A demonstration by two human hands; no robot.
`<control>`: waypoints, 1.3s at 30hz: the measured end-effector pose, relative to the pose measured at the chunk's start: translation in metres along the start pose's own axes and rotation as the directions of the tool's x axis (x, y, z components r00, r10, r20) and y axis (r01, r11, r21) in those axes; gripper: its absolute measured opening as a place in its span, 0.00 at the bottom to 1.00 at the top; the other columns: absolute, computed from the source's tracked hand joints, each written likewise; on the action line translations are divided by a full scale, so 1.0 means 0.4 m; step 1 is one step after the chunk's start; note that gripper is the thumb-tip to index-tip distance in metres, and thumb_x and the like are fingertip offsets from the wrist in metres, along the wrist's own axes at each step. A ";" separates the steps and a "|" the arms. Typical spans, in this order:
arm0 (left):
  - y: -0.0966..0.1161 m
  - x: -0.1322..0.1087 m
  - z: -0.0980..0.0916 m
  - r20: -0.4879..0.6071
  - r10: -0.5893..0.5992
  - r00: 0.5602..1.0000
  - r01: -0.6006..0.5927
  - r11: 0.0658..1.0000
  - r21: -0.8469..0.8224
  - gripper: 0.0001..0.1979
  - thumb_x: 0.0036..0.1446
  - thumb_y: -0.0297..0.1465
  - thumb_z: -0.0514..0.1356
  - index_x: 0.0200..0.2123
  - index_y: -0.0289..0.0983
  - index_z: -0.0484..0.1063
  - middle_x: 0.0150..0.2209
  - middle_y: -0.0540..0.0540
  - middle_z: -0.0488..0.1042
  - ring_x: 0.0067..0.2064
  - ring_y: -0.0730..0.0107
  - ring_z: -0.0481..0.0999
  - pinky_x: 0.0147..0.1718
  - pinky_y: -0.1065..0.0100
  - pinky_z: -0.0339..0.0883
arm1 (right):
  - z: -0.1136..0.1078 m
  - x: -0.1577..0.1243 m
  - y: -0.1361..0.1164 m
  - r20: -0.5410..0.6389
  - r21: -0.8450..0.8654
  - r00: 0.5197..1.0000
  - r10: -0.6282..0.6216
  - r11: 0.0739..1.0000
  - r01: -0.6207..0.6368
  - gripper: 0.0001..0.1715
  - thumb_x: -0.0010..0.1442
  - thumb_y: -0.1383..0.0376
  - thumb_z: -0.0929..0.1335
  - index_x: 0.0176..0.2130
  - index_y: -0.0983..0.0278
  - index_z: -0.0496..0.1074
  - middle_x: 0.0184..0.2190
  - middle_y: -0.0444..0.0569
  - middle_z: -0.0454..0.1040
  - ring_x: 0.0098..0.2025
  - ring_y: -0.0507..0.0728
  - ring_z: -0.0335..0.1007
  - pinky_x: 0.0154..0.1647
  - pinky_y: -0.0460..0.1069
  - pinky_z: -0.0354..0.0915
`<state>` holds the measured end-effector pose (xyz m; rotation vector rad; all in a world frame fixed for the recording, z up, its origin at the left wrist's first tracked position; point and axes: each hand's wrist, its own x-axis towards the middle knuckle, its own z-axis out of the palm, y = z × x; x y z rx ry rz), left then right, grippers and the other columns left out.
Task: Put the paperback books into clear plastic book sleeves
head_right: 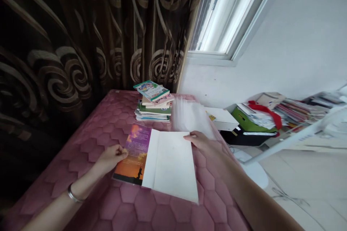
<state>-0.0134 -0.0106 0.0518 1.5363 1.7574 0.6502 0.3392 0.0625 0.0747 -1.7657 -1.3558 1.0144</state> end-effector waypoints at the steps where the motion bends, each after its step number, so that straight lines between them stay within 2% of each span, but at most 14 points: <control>1: -0.012 -0.006 0.003 -0.016 -0.014 1.000 0.015 0.999 0.052 0.09 0.51 0.35 0.57 0.23 0.39 0.62 0.25 0.52 0.72 0.31 0.69 0.72 0.30 0.71 0.58 | 0.020 0.005 0.001 0.009 -0.041 1.000 0.012 0.999 -0.012 0.11 0.43 0.59 0.71 0.22 0.63 0.68 0.13 0.40 0.65 0.18 0.52 0.62 0.19 0.46 0.56; 3: -0.027 -0.018 0.001 -0.034 -0.032 0.999 0.037 0.989 0.141 0.08 0.53 0.33 0.56 0.24 0.39 0.63 0.27 0.51 0.73 0.32 0.69 0.74 0.31 0.70 0.59 | 0.051 0.005 0.005 0.038 -0.114 0.998 0.042 0.993 -0.037 0.11 0.44 0.59 0.71 0.22 0.62 0.67 0.13 0.39 0.65 0.20 0.53 0.64 0.21 0.46 0.56; 5: -0.034 -0.028 -0.004 -0.037 -0.044 0.998 0.050 0.981 0.185 0.06 0.55 0.31 0.55 0.26 0.39 0.65 0.29 0.49 0.75 0.34 0.68 0.75 0.33 0.70 0.60 | 0.068 -0.005 0.008 -0.005 -0.191 1.000 0.012 0.982 -0.013 0.11 0.44 0.58 0.71 0.24 0.62 0.67 0.16 0.40 0.69 0.24 0.55 0.68 0.25 0.47 0.59; 10: -0.034 -0.041 0.009 -0.052 -0.052 0.997 0.065 0.955 0.289 0.02 0.59 0.27 0.54 0.35 0.37 0.66 0.35 0.44 0.78 0.40 0.65 0.77 0.38 0.69 0.63 | 0.079 -0.039 0.004 -0.107 -0.312 0.994 0.009 0.949 -0.042 0.15 0.47 0.57 0.71 0.34 0.61 0.70 0.30 0.47 0.79 0.36 0.61 0.75 0.36 0.50 0.64; 15: -0.033 -0.052 0.043 -0.123 -0.033 0.992 0.073 0.939 0.335 0.15 0.61 0.24 0.53 0.51 0.34 0.60 0.44 0.37 0.77 0.45 0.60 0.78 0.41 0.66 0.64 | 0.089 -0.046 0.013 -0.127 -0.373 0.991 -0.034 0.928 -0.016 0.15 0.52 0.57 0.69 0.40 0.61 0.70 0.34 0.50 0.80 0.39 0.63 0.76 0.38 0.52 0.65; 20: -0.042 -0.063 0.062 -0.160 0.022 0.987 0.034 0.940 0.338 0.17 0.60 0.23 0.53 0.53 0.32 0.58 0.46 0.34 0.76 0.46 0.60 0.78 0.41 0.67 0.65 | 0.094 -0.028 0.056 -0.084 -0.427 0.993 -0.083 0.903 0.039 0.20 0.57 0.56 0.66 0.46 0.63 0.68 0.34 0.49 0.79 0.38 0.61 0.76 0.39 0.52 0.66; 23: -0.045 -0.061 0.056 -0.163 0.027 0.986 0.025 0.951 0.308 0.17 0.60 0.23 0.54 0.53 0.31 0.58 0.44 0.34 0.76 0.45 0.60 0.78 0.40 0.67 0.65 | 0.101 -0.021 0.067 -0.096 -0.522 0.983 -0.155 0.849 0.083 0.23 0.57 0.59 0.65 0.50 0.66 0.67 0.41 0.55 0.76 0.42 0.62 0.74 0.44 0.54 0.66; 25: -0.050 -0.054 0.047 -0.158 -0.008 0.987 0.049 0.965 0.256 0.19 0.60 0.25 0.55 0.54 0.31 0.58 0.39 0.38 0.78 0.42 0.61 0.79 0.38 0.68 0.65 | 0.112 -0.029 0.057 -0.105 -0.618 0.946 -0.306 0.765 0.179 0.23 0.56 0.61 0.66 0.50 0.66 0.69 0.48 0.60 0.72 0.48 0.65 0.70 0.49 0.57 0.64; 26: -0.053 -0.050 0.041 -0.152 -0.031 0.988 0.065 0.973 0.223 0.20 0.59 0.25 0.56 0.54 0.31 0.57 0.37 0.40 0.78 0.40 0.62 0.79 0.38 0.68 0.65 | 0.121 -0.039 0.047 -0.067 -0.644 0.916 -0.395 0.719 0.262 0.22 0.56 0.62 0.66 0.50 0.65 0.70 0.51 0.60 0.69 0.51 0.67 0.68 0.52 0.59 0.63; 29: -0.064 -0.037 0.029 -0.130 -0.075 0.989 0.094 0.985 0.144 0.23 0.57 0.28 0.59 0.55 0.32 0.57 0.32 0.46 0.78 0.37 0.65 0.79 0.36 0.70 0.64 | 0.157 -0.092 0.016 0.200 -0.549 0.804 -0.560 0.616 0.566 0.23 0.58 0.58 0.66 0.52 0.61 0.70 0.57 0.56 0.65 0.58 0.66 0.61 0.59 0.61 0.59; 31: -0.070 -0.032 0.025 -0.126 -0.075 0.989 0.092 0.987 0.134 0.23 0.56 0.29 0.59 0.54 0.33 0.58 0.31 0.47 0.77 0.37 0.66 0.79 0.35 0.71 0.63 | 0.185 -0.144 0.003 0.375 -0.435 0.727 -0.575 0.584 0.686 0.25 0.59 0.55 0.66 0.54 0.59 0.69 0.61 0.54 0.62 0.62 0.65 0.57 0.61 0.61 0.57; 34: -0.072 -0.032 0.022 -0.143 -0.067 0.987 0.087 0.986 0.141 0.22 0.56 0.29 0.60 0.53 0.34 0.60 0.31 0.48 0.77 0.37 0.66 0.78 0.35 0.70 0.63 | 0.220 -0.225 0.005 0.524 -0.351 0.655 -0.545 0.562 0.749 0.30 0.56 0.53 0.68 0.56 0.59 0.67 0.64 0.54 0.56 0.66 0.67 0.48 0.63 0.63 0.54; 36: -0.072 -0.034 0.020 -0.149 -0.060 0.987 0.081 0.987 0.137 0.21 0.55 0.30 0.60 0.52 0.35 0.61 0.32 0.48 0.77 0.37 0.66 0.78 0.35 0.70 0.63 | 0.238 -0.266 0.015 0.575 -0.338 0.628 -0.524 0.547 0.766 0.35 0.53 0.53 0.71 0.57 0.61 0.67 0.66 0.56 0.54 0.67 0.69 0.45 0.64 0.64 0.52; 39: -0.073 -0.035 0.013 -0.130 -0.062 0.990 0.076 0.991 0.106 0.19 0.54 0.31 0.60 0.49 0.37 0.62 0.30 0.50 0.77 0.36 0.66 0.78 0.34 0.70 0.63 | 0.257 -0.296 0.033 0.594 -0.357 0.621 -0.512 0.524 0.774 0.37 0.52 0.54 0.71 0.58 0.64 0.66 0.66 0.58 0.52 0.68 0.70 0.42 0.65 0.65 0.51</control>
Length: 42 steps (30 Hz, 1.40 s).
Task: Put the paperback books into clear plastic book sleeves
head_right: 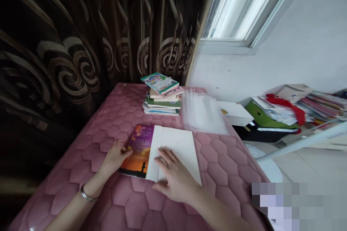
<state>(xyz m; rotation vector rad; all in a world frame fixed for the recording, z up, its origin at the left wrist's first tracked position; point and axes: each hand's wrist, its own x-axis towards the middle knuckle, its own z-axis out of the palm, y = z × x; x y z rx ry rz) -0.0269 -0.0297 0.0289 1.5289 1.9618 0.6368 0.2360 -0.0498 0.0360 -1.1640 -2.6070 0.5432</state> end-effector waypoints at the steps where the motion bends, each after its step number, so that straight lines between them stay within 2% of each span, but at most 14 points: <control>1: -0.002 0.001 -0.002 0.014 -0.001 1.000 0.001 1.000 -0.017 0.19 0.54 0.31 0.60 0.49 0.37 0.62 0.30 0.50 0.77 0.36 0.67 0.78 0.34 0.70 0.63 | 0.007 -0.001 -0.001 -0.010 -0.012 1.000 0.001 1.000 -0.001 0.36 0.53 0.54 0.71 0.58 0.64 0.66 0.66 0.58 0.52 0.68 0.69 0.43 0.64 0.65 0.52; 11: -0.034 0.012 0.009 0.071 0.023 0.997 -0.013 0.991 -0.136 0.16 0.55 0.30 0.58 0.47 0.35 0.62 0.33 0.48 0.78 0.37 0.68 0.78 0.38 0.70 0.66 | 0.028 0.010 0.001 -0.076 -0.103 0.991 -0.106 0.990 0.098 0.28 0.59 0.56 0.67 0.56 0.63 0.69 0.64 0.59 0.58 0.65 0.67 0.52 0.64 0.64 0.52; 17: 0.014 -0.006 0.010 0.077 0.043 0.996 -0.040 0.999 -0.031 0.15 0.58 0.26 0.55 0.50 0.35 0.64 0.39 0.44 0.78 0.43 0.67 0.78 0.41 0.70 0.67 | 0.049 0.010 0.002 -0.102 -0.198 0.980 -0.169 0.969 0.146 0.28 0.60 0.56 0.66 0.56 0.65 0.69 0.63 0.59 0.60 0.66 0.67 0.50 0.64 0.63 0.55; 20: 0.047 -0.056 0.018 -0.094 0.105 0.990 -0.086 0.980 0.180 0.18 0.58 0.26 0.55 0.53 0.31 0.63 0.50 0.35 0.72 0.51 0.59 0.73 0.49 0.62 0.66 | 0.052 0.009 0.000 -0.130 -0.230 0.973 -0.190 0.961 0.157 0.28 0.59 0.56 0.67 0.55 0.66 0.69 0.62 0.60 0.60 0.65 0.67 0.52 0.63 0.63 0.56; 23: 0.048 -0.147 0.044 -0.262 0.284 0.922 -0.189 0.924 0.333 0.19 0.59 0.26 0.52 0.54 0.34 0.64 0.55 0.33 0.67 0.56 0.48 0.68 0.51 0.47 0.63 | 0.051 0.008 -0.005 -0.166 -0.231 0.969 -0.185 0.962 0.144 0.25 0.59 0.57 0.67 0.53 0.64 0.71 0.62 0.59 0.61 0.65 0.66 0.53 0.62 0.62 0.58; 25: 0.026 -0.218 0.069 -0.241 0.351 0.905 -0.309 0.931 0.197 0.18 0.60 0.26 0.51 0.53 0.37 0.65 0.54 0.36 0.68 0.54 0.54 0.70 0.51 0.51 0.66 | 0.052 0.007 -0.007 -0.191 -0.233 0.964 -0.184 0.963 0.138 0.24 0.58 0.58 0.68 0.52 0.64 0.71 0.61 0.58 0.62 0.64 0.66 0.54 0.61 0.62 0.59; 26: 0.011 -0.251 0.083 -0.204 0.339 0.918 -0.333 0.941 0.063 0.16 0.60 0.27 0.50 0.52 0.38 0.65 0.53 0.37 0.68 0.52 0.58 0.72 0.49 0.55 0.68 | 0.053 0.006 -0.008 -0.199 -0.241 0.961 -0.194 0.960 0.144 0.24 0.58 0.58 0.68 0.53 0.64 0.71 0.61 0.58 0.62 0.64 0.66 0.54 0.61 0.62 0.60; 28: -0.018 -0.301 0.109 -0.042 0.246 0.968 -0.248 0.931 -0.267 0.13 0.60 0.32 0.52 0.48 0.38 0.67 0.47 0.38 0.72 0.45 0.62 0.76 0.44 0.60 0.72 | 0.057 0.006 -0.006 -0.205 -0.273 0.952 -0.227 0.947 0.167 0.25 0.59 0.60 0.68 0.54 0.65 0.69 0.61 0.59 0.63 0.64 0.67 0.55 0.61 0.63 0.61; 29: -0.028 -0.317 0.119 0.063 0.156 0.986 -0.115 0.896 -0.428 0.14 0.60 0.34 0.53 0.48 0.37 0.66 0.45 0.39 0.74 0.40 0.64 0.77 0.40 0.62 0.73 | 0.059 0.005 -0.005 -0.212 -0.290 0.946 -0.244 0.941 0.178 0.25 0.59 0.61 0.68 0.54 0.66 0.69 0.60 0.60 0.63 0.63 0.67 0.56 0.60 0.63 0.61; 32: -0.028 -0.325 0.135 0.311 -0.061 0.949 0.283 0.601 -0.747 0.21 0.56 0.44 0.57 0.48 0.37 0.65 0.44 0.40 0.75 0.29 0.70 0.76 0.30 0.65 0.71 | 0.066 0.006 -0.003 -0.247 -0.322 0.926 -0.285 0.926 0.199 0.23 0.59 0.62 0.67 0.53 0.66 0.70 0.59 0.60 0.65 0.63 0.67 0.57 0.59 0.64 0.62; 34: -0.007 -0.310 0.139 0.325 -0.159 0.932 0.362 0.368 -0.856 0.25 0.49 0.45 0.62 0.46 0.37 0.65 0.45 0.40 0.75 0.28 0.72 0.76 0.29 0.67 0.70 | 0.069 0.005 -0.003 -0.272 -0.334 0.913 -0.305 0.919 0.208 0.22 0.59 0.63 0.67 0.52 0.66 0.70 0.58 0.59 0.66 0.62 0.66 0.59 0.59 0.63 0.63; 36: 0.020 -0.291 0.146 0.296 -0.240 0.924 0.349 0.221 -0.911 0.25 0.43 0.43 0.67 0.41 0.36 0.66 0.42 0.41 0.76 0.28 0.73 0.75 0.29 0.69 0.68 | 0.072 0.003 -0.005 -0.286 -0.339 0.904 -0.319 0.916 0.216 0.21 0.60 0.63 0.66 0.52 0.66 0.71 0.58 0.59 0.67 0.60 0.65 0.61 0.58 0.61 0.65; 39: 0.053 -0.270 0.165 0.320 -0.281 0.905 0.377 0.179 -0.909 0.20 0.43 0.41 0.66 0.34 0.35 0.65 0.36 0.43 0.77 0.23 0.77 0.72 0.23 0.73 0.62 | 0.076 0.000 -0.006 -0.303 -0.337 0.893 -0.332 0.914 0.225 0.20 0.60 0.64 0.65 0.52 0.66 0.71 0.57 0.58 0.68 0.60 0.64 0.62 0.56 0.58 0.68; 42: 0.070 -0.261 0.179 0.323 -0.283 0.903 0.402 0.294 -0.867 0.12 0.53 0.39 0.59 0.30 0.36 0.64 0.30 0.46 0.76 0.19 0.78 0.69 0.20 0.74 0.58 | 0.075 0.000 -0.007 -0.310 -0.341 0.883 -0.353 0.908 0.243 0.20 0.61 0.65 0.64 0.52 0.67 0.71 0.56 0.57 0.69 0.60 0.62 0.63 0.55 0.55 0.69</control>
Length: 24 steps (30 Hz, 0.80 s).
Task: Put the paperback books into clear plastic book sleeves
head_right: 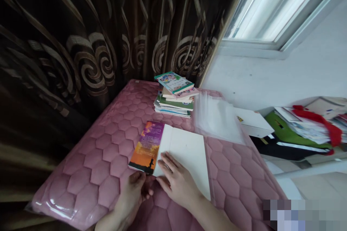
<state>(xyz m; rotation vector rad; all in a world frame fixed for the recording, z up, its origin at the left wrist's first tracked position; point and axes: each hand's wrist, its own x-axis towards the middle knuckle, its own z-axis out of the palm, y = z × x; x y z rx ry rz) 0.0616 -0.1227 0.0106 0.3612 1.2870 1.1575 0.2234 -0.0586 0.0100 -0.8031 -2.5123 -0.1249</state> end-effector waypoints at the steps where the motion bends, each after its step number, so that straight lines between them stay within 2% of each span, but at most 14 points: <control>1: 0.002 -0.001 0.002 0.009 0.009 1.000 -0.009 0.997 0.071 0.10 0.56 0.38 0.56 0.30 0.36 0.64 0.29 0.46 0.76 0.19 0.78 0.70 0.19 0.74 0.59 | -0.002 0.001 0.000 -0.003 -0.002 1.000 -0.008 1.000 0.008 0.20 0.62 0.65 0.64 0.52 0.68 0.71 0.56 0.58 0.69 0.59 0.62 0.63 0.55 0.55 0.69; 3: 0.010 -0.011 -0.002 0.069 0.019 0.997 -0.037 0.959 0.279 0.09 0.60 0.34 0.50 0.32 0.36 0.65 0.27 0.48 0.75 0.18 0.75 0.70 0.18 0.73 0.60 | -0.007 0.004 0.000 -0.005 -0.008 1.000 -0.018 1.000 0.018 0.19 0.62 0.65 0.64 0.51 0.68 0.71 0.56 0.58 0.69 0.59 0.62 0.64 0.54 0.54 0.70; 4: 0.015 -0.019 -0.007 0.118 0.038 0.992 -0.085 0.904 0.418 0.10 0.61 0.32 0.48 0.33 0.36 0.66 0.26 0.48 0.75 0.19 0.74 0.71 0.19 0.72 0.61 | -0.009 0.005 0.000 -0.006 -0.010 1.000 -0.020 1.000 0.020 0.19 0.63 0.64 0.63 0.51 0.67 0.72 0.56 0.57 0.69 0.59 0.61 0.64 0.54 0.54 0.70; 5: 0.021 -0.028 -0.015 0.170 0.081 0.982 -0.165 0.806 0.568 0.11 0.62 0.30 0.47 0.34 0.36 0.68 0.26 0.47 0.76 0.20 0.72 0.73 0.20 0.72 0.62 | -0.012 0.005 -0.001 -0.012 -0.013 1.000 -0.023 1.000 0.023 0.18 0.63 0.64 0.63 0.50 0.67 0.72 0.55 0.57 0.70 0.59 0.61 0.64 0.54 0.54 0.70; 6: 0.026 -0.038 -0.024 0.221 0.137 0.966 -0.256 0.655 0.711 0.12 0.62 0.28 0.47 0.34 0.36 0.69 0.27 0.46 0.76 0.24 0.70 0.75 0.22 0.71 0.64 | -0.013 0.005 -0.003 -0.018 -0.016 0.999 -0.027 1.000 0.027 0.17 0.63 0.64 0.63 0.50 0.67 0.72 0.55 0.57 0.70 0.58 0.61 0.65 0.54 0.53 0.70; 8: 0.034 -0.052 -0.040 0.301 0.257 0.919 -0.362 0.239 0.901 0.13 0.61 0.23 0.47 0.35 0.37 0.72 0.32 0.44 0.78 0.31 0.65 0.79 0.28 0.69 0.68 | -0.013 0.001 -0.009 -0.046 -0.034 0.998 -0.043 0.999 0.042 0.16 0.64 0.65 0.62 0.47 0.66 0.73 0.53 0.56 0.72 0.56 0.60 0.67 0.52 0.53 0.71; 9: 0.037 -0.057 -0.047 0.326 0.297 0.897 -0.353 0.038 0.935 0.14 0.60 0.21 0.48 0.35 0.37 0.73 0.34 0.42 0.79 0.34 0.62 0.79 0.31 0.67 0.69 | -0.010 -0.002 -0.013 -0.069 -0.049 0.996 -0.055 0.997 0.052 0.15 0.64 0.65 0.62 0.46 0.66 0.74 0.51 0.55 0.73 0.54 0.60 0.69 0.52 0.52 0.71; 10: 0.040 -0.059 -0.051 0.343 0.316 0.885 -0.319 -0.125 0.939 0.15 0.59 0.19 0.49 0.37 0.37 0.73 0.36 0.42 0.79 0.35 0.60 0.79 0.32 0.65 0.70 | -0.007 -0.005 -0.017 -0.093 -0.069 0.993 -0.070 0.996 0.064 0.14 0.64 0.66 0.62 0.45 0.66 0.75 0.50 0.55 0.74 0.53 0.60 0.70 0.51 0.52 0.71; 12: 0.048 -0.056 -0.052 0.361 0.317 0.877 -0.257 -0.326 0.910 0.15 0.57 0.17 0.50 0.38 0.36 0.73 0.36 0.42 0.78 0.34 0.59 0.79 0.30 0.63 0.71 | 0.001 -0.011 -0.026 -0.125 -0.117 0.986 -0.113 0.988 0.098 0.13 0.63 0.68 0.62 0.42 0.67 0.75 0.47 0.54 0.76 0.52 0.59 0.70 0.51 0.53 0.70; 15: 0.061 -0.042 -0.044 0.419 0.311 0.853 -0.257 -0.448 0.856 0.13 0.57 0.18 0.52 0.37 0.37 0.72 0.34 0.44 0.77 0.33 0.59 0.79 0.29 0.64 0.72 | 0.010 -0.013 -0.038 -0.125 -0.156 0.978 -0.165 0.977 0.144 0.14 0.62 0.72 0.61 0.39 0.66 0.76 0.45 0.53 0.77 0.50 0.59 0.70 0.50 0.53 0.69; 19: 0.068 -0.024 -0.046 0.482 0.325 0.814 -0.272 -0.519 0.810 0.10 0.57 0.19 0.53 0.35 0.36 0.71 0.31 0.46 0.76 0.29 0.63 0.78 0.26 0.68 0.70 | 0.007 -0.003 -0.047 -0.129 -0.124 0.977 -0.167 0.981 0.151 0.17 0.62 0.73 0.59 0.38 0.65 0.76 0.40 0.52 0.78 0.46 0.57 0.72 0.46 0.51 0.69; 21: 0.062 -0.019 -0.055 0.520 0.368 0.771 -0.269 -0.552 0.789 0.08 0.56 0.19 0.54 0.34 0.36 0.70 0.29 0.46 0.75 0.28 0.65 0.77 0.25 0.69 0.69 | 0.000 0.001 -0.050 -0.124 -0.113 0.978 -0.167 0.982 0.153 0.17 0.62 0.73 0.59 0.38 0.66 0.76 0.40 0.51 0.78 0.45 0.57 0.72 0.46 0.51 0.69; 24: 0.048 -0.014 -0.070 0.602 0.441 0.666 -0.275 -0.605 0.747 0.07 0.54 0.19 0.56 0.35 0.35 0.68 0.29 0.47 0.74 0.27 0.66 0.75 0.23 0.70 0.67 | -0.010 -0.001 -0.049 -0.106 -0.120 0.979 -0.172 0.980 0.159 0.18 0.62 0.74 0.59 0.40 0.66 0.76 0.41 0.51 0.78 0.46 0.57 0.72 0.47 0.52 0.68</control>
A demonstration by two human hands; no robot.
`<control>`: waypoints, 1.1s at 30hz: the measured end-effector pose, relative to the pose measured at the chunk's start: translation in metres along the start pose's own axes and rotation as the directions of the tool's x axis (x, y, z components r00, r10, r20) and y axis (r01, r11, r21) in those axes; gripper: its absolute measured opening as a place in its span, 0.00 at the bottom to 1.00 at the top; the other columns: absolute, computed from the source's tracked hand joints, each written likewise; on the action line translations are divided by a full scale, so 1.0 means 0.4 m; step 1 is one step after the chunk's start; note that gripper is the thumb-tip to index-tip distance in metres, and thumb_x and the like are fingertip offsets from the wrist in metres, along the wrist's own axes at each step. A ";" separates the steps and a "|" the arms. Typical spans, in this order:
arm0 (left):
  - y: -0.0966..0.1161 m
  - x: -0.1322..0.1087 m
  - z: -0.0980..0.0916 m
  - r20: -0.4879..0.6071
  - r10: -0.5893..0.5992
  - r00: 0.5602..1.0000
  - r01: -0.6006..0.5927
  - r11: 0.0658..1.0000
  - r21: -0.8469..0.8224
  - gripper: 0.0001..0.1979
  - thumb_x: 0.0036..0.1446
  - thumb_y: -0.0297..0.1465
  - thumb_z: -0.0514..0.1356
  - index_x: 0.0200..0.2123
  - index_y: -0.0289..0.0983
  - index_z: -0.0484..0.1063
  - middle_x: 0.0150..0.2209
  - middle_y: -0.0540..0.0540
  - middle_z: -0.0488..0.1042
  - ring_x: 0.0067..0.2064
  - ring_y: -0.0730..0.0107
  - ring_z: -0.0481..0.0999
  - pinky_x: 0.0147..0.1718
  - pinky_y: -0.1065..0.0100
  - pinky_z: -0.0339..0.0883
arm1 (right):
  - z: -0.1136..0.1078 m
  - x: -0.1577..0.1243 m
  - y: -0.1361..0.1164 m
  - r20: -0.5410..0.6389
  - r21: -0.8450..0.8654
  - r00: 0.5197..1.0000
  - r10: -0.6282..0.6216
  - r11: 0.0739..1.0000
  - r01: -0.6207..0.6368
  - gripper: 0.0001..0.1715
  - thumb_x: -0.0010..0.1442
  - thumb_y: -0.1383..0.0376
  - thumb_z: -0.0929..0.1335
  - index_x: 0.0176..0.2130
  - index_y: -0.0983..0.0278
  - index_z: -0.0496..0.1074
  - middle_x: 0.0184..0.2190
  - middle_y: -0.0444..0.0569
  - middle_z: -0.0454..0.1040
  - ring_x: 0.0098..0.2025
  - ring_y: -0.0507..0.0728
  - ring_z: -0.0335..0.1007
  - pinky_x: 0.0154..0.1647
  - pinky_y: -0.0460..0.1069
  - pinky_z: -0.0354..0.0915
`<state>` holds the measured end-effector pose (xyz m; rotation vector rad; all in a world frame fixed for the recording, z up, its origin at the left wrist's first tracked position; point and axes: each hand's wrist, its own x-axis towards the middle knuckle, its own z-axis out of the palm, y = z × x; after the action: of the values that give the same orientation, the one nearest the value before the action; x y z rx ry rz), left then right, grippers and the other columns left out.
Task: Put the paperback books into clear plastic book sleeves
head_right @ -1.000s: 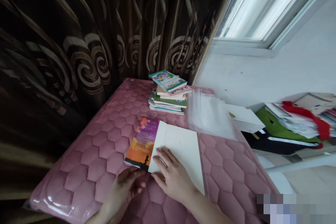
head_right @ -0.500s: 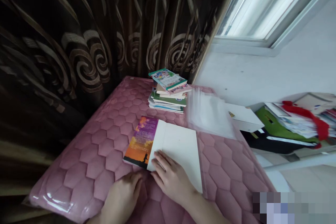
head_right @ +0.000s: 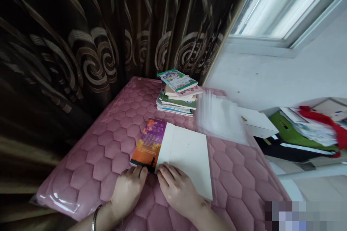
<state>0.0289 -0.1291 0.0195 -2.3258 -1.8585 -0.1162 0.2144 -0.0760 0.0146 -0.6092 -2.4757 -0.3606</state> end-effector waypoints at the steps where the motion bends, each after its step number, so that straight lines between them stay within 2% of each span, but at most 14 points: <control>1: 0.000 -0.003 0.005 -0.040 0.021 0.999 -0.021 1.000 0.008 0.07 0.54 0.19 0.57 0.35 0.36 0.67 0.28 0.48 0.73 0.26 0.66 0.75 0.23 0.70 0.66 | -0.003 -0.002 0.001 0.006 -0.009 1.000 -0.002 1.000 0.002 0.18 0.61 0.74 0.59 0.40 0.66 0.76 0.41 0.52 0.78 0.46 0.57 0.71 0.48 0.52 0.68; 5: 0.000 -0.002 0.019 -0.134 0.118 0.984 -0.119 0.993 0.005 0.06 0.54 0.20 0.57 0.33 0.37 0.65 0.27 0.49 0.72 0.25 0.66 0.73 0.22 0.68 0.64 | -0.008 -0.012 0.003 0.020 -0.037 1.000 -0.013 0.999 0.014 0.17 0.60 0.74 0.60 0.40 0.66 0.76 0.42 0.52 0.78 0.46 0.57 0.71 0.50 0.52 0.67; 9: -0.004 0.005 0.032 -0.189 0.245 0.951 -0.247 0.969 0.015 0.04 0.56 0.22 0.55 0.33 0.37 0.63 0.26 0.49 0.70 0.26 0.66 0.72 0.23 0.67 0.62 | -0.003 -0.016 -0.001 -0.004 -0.044 1.000 -0.016 0.999 0.016 0.16 0.60 0.73 0.60 0.39 0.67 0.76 0.42 0.53 0.78 0.45 0.58 0.72 0.49 0.52 0.68; 14: -0.020 0.016 0.040 -0.279 0.421 0.863 -0.418 0.906 0.074 0.02 0.59 0.25 0.53 0.34 0.35 0.64 0.26 0.49 0.69 0.25 0.68 0.68 0.24 0.66 0.57 | 0.004 -0.019 -0.004 -0.006 -0.066 1.000 -0.021 0.998 0.021 0.18 0.61 0.73 0.59 0.39 0.68 0.76 0.42 0.55 0.77 0.46 0.59 0.71 0.48 0.52 0.69; 17: -0.030 0.024 0.039 -0.335 0.488 0.806 -0.482 0.870 0.108 0.03 0.59 0.25 0.53 0.33 0.35 0.64 0.25 0.49 0.68 0.24 0.69 0.67 0.23 0.65 0.53 | 0.003 -0.023 0.001 0.009 -0.052 1.000 -0.029 0.998 0.030 0.17 0.61 0.73 0.59 0.40 0.69 0.76 0.42 0.54 0.77 0.47 0.58 0.71 0.49 0.52 0.68; 19: -0.035 0.027 0.039 -0.335 0.517 0.787 -0.508 0.853 0.123 0.03 0.60 0.25 0.52 0.33 0.35 0.64 0.24 0.49 0.68 0.24 0.69 0.66 0.23 0.65 0.52 | 0.002 -0.027 0.004 0.024 -0.054 0.999 -0.031 0.998 0.032 0.17 0.60 0.73 0.59 0.41 0.68 0.76 0.43 0.54 0.77 0.48 0.58 0.71 0.49 0.52 0.68; 22: -0.038 0.028 0.043 -0.315 0.545 0.777 -0.532 0.836 0.136 0.04 0.61 0.24 0.51 0.34 0.34 0.65 0.24 0.48 0.68 0.24 0.69 0.66 0.23 0.65 0.50 | 0.000 -0.030 0.002 0.036 -0.067 0.999 -0.025 0.997 0.027 0.18 0.59 0.74 0.60 0.42 0.68 0.75 0.44 0.55 0.77 0.49 0.58 0.70 0.49 0.52 0.68; 25: -0.036 0.027 0.047 -0.338 0.543 0.769 -0.530 0.837 0.139 0.05 0.61 0.24 0.50 0.33 0.34 0.65 0.24 0.48 0.67 0.24 0.69 0.65 0.22 0.64 0.49 | 0.003 -0.030 -0.005 0.020 -0.081 1.000 -0.006 0.997 0.008 0.19 0.59 0.75 0.59 0.41 0.69 0.75 0.43 0.56 0.77 0.48 0.59 0.71 0.49 0.52 0.68; 33: -0.026 0.033 0.051 -0.306 0.541 0.783 -0.530 0.838 0.125 0.05 0.62 0.25 0.51 0.33 0.34 0.64 0.24 0.47 0.68 0.24 0.70 0.66 0.23 0.64 0.47 | 0.016 -0.036 -0.013 0.004 -0.101 0.997 -0.076 0.992 0.076 0.20 0.61 0.74 0.56 0.40 0.70 0.76 0.41 0.58 0.78 0.47 0.59 0.71 0.49 0.52 0.68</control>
<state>0.0209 -0.1107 0.0023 -2.5194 -0.9853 -0.3727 0.2194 -0.0830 0.0006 -0.5570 -2.4973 -0.5180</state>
